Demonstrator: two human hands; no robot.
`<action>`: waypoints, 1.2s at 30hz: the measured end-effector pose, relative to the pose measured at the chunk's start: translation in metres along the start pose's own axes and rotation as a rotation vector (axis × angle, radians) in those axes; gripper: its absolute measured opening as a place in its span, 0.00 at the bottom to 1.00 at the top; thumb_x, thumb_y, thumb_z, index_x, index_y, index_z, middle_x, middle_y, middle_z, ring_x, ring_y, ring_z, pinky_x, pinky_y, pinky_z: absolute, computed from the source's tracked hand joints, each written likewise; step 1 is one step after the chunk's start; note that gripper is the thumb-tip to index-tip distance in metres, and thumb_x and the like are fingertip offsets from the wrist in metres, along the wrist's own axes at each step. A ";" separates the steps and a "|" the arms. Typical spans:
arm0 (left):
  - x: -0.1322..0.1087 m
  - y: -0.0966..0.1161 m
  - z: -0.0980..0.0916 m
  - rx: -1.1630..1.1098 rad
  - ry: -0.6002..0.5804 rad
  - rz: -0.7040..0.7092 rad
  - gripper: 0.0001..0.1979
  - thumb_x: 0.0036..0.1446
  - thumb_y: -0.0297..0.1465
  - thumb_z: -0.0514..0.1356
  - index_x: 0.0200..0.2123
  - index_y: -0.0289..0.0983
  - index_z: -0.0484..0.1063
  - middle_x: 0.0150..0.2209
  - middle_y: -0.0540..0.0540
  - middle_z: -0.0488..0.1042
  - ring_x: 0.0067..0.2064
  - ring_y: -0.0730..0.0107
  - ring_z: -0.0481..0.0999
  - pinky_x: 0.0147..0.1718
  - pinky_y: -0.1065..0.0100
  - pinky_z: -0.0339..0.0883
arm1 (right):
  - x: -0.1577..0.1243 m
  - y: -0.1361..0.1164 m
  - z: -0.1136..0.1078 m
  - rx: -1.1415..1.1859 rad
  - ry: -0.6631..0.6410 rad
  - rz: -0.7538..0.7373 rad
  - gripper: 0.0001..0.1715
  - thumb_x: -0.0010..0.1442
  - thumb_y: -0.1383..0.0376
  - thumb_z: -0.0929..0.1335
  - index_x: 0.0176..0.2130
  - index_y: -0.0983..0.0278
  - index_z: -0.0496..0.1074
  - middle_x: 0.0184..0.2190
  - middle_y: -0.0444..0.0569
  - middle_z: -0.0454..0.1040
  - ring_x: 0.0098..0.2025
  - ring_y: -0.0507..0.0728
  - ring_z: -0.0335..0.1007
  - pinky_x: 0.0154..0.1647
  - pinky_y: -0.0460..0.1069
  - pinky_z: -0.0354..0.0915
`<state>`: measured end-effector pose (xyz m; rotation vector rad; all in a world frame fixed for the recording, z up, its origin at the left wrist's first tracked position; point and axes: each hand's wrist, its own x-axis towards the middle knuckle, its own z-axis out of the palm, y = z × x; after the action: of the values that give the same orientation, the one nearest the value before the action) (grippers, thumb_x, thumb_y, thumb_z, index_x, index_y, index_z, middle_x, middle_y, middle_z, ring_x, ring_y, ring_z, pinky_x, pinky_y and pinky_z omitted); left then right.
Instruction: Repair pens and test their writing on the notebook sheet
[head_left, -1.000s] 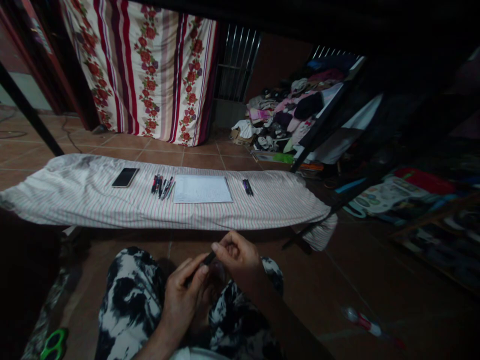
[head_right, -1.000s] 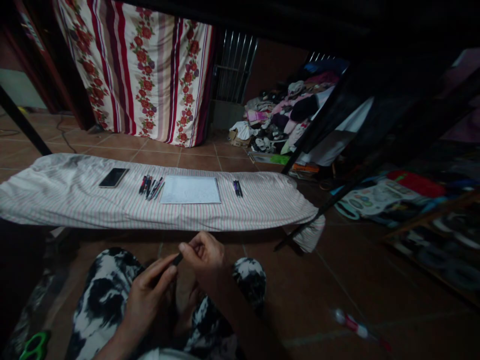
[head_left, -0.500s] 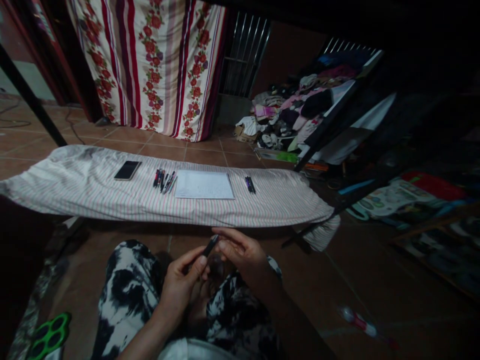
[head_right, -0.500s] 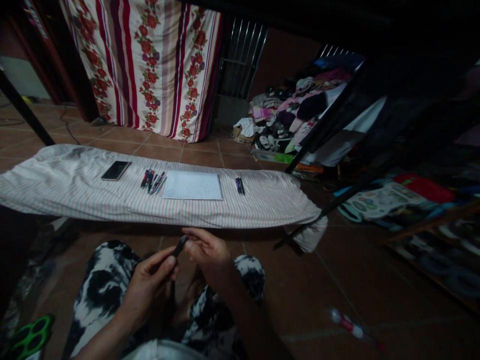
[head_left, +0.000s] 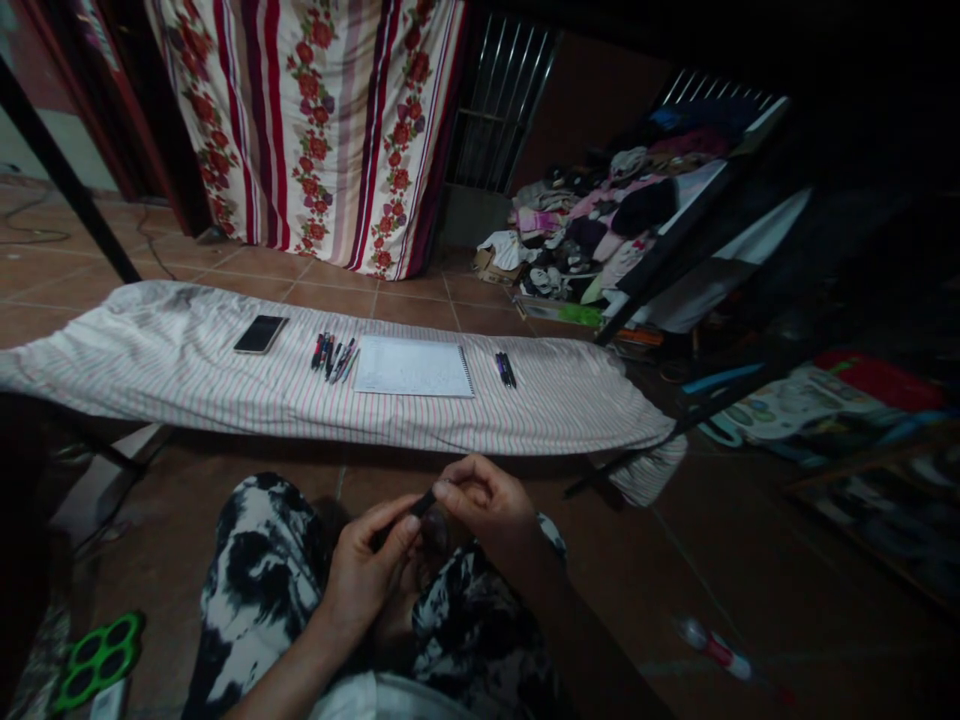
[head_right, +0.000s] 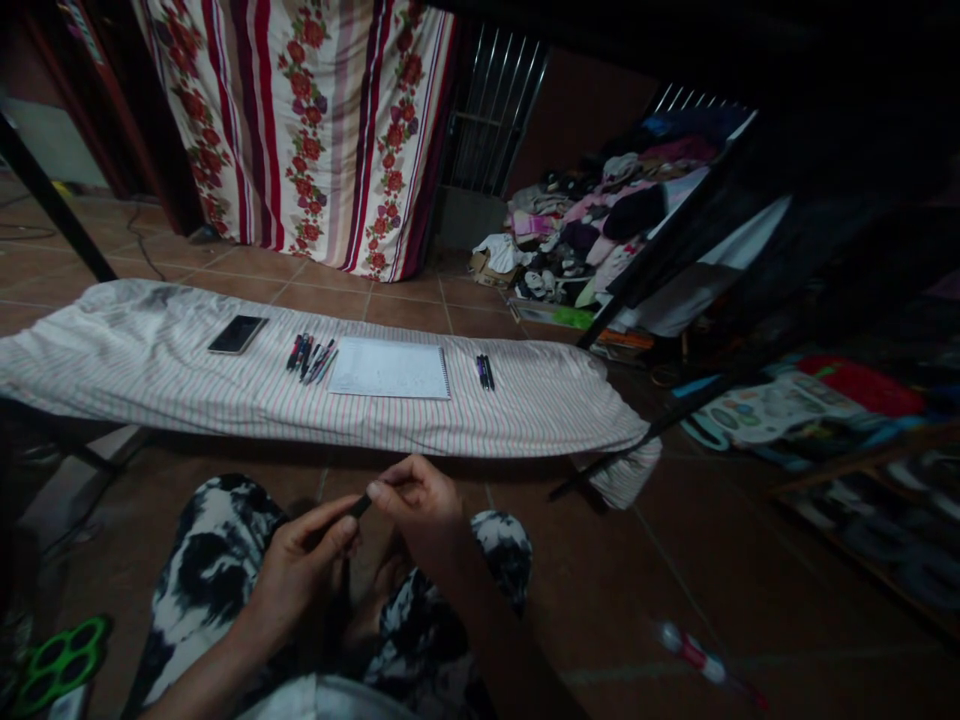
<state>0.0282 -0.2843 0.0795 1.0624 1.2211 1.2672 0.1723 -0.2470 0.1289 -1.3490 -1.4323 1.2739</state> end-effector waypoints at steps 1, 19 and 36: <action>0.000 0.001 0.000 0.018 -0.001 0.019 0.13 0.46 0.35 0.62 0.35 0.36 0.78 0.30 0.44 0.78 0.31 0.66 0.74 0.30 0.69 0.68 | 0.000 0.000 0.000 -0.004 -0.001 0.005 0.12 0.47 0.59 0.70 0.27 0.64 0.66 0.17 0.38 0.64 0.18 0.45 0.57 0.18 0.41 0.53; -0.003 0.003 0.004 -0.190 -0.031 -0.134 0.17 0.43 0.38 0.64 0.36 0.33 0.77 0.21 0.48 0.72 0.24 0.73 0.68 0.24 0.74 0.62 | -0.003 0.003 -0.005 0.150 -0.085 -0.060 0.13 0.50 0.59 0.69 0.35 0.65 0.74 0.34 0.48 0.74 0.37 0.54 0.70 0.37 0.47 0.65; -0.006 0.005 0.005 -0.192 -0.045 -0.163 0.17 0.45 0.38 0.64 0.36 0.33 0.77 0.21 0.48 0.73 0.25 0.71 0.69 0.26 0.72 0.63 | -0.004 0.006 -0.008 0.200 -0.126 -0.068 0.13 0.52 0.60 0.68 0.39 0.62 0.74 0.37 0.48 0.73 0.37 0.52 0.68 0.36 0.46 0.63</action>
<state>0.0333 -0.2900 0.0850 0.8310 1.1048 1.2012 0.1818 -0.2499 0.1253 -1.0956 -1.3818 1.4368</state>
